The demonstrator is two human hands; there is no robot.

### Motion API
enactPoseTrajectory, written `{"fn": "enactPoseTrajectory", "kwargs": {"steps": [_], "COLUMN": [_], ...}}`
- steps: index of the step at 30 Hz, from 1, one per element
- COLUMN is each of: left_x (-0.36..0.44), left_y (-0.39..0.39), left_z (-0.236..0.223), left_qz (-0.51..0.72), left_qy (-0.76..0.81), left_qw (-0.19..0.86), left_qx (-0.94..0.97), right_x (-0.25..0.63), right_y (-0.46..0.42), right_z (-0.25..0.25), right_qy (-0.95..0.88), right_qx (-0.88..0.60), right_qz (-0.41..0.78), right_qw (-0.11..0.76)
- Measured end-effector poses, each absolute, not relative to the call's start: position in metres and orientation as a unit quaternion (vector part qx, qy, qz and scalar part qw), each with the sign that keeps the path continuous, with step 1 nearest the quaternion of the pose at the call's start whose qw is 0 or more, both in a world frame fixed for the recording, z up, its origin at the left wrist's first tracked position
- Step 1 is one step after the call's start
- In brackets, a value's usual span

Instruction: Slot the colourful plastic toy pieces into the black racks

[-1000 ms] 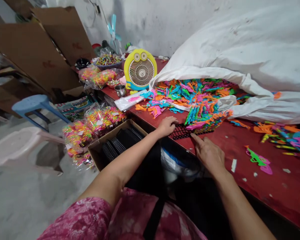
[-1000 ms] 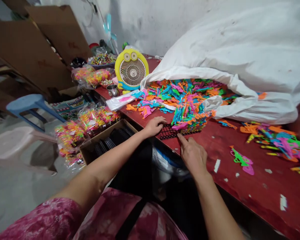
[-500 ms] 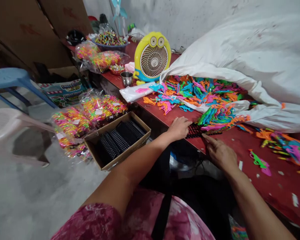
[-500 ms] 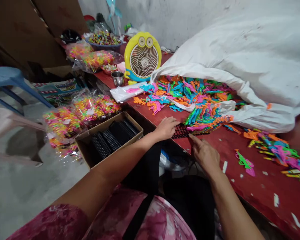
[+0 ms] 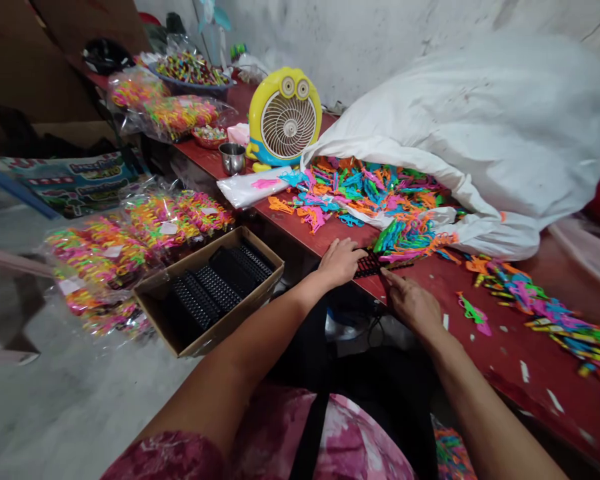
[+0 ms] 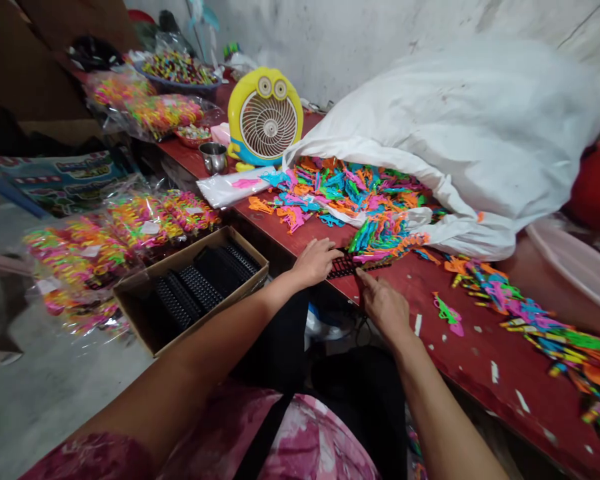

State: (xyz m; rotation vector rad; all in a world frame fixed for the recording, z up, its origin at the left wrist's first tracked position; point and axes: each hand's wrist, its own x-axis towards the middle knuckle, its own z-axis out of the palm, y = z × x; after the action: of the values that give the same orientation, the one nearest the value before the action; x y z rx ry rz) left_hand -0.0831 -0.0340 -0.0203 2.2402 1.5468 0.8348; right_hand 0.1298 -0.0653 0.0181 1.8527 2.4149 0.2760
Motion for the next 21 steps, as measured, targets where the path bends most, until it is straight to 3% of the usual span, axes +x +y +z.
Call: {"fn": "enactPoseTrajectory", "kwargs": {"steps": [21], "left_x": [-0.083], "left_y": [-0.036], "left_z": [-0.019], "left_qz": [0.292], "left_qy": [0.536], "left_qw": [0.142], "left_qx": [0.780], "right_x": [0.114], "right_y": [-0.072], "right_z": [0.037], "right_qy": [0.793], "right_qx": [0.605], "right_qz": [0.046], "right_qw": [0.047]}}
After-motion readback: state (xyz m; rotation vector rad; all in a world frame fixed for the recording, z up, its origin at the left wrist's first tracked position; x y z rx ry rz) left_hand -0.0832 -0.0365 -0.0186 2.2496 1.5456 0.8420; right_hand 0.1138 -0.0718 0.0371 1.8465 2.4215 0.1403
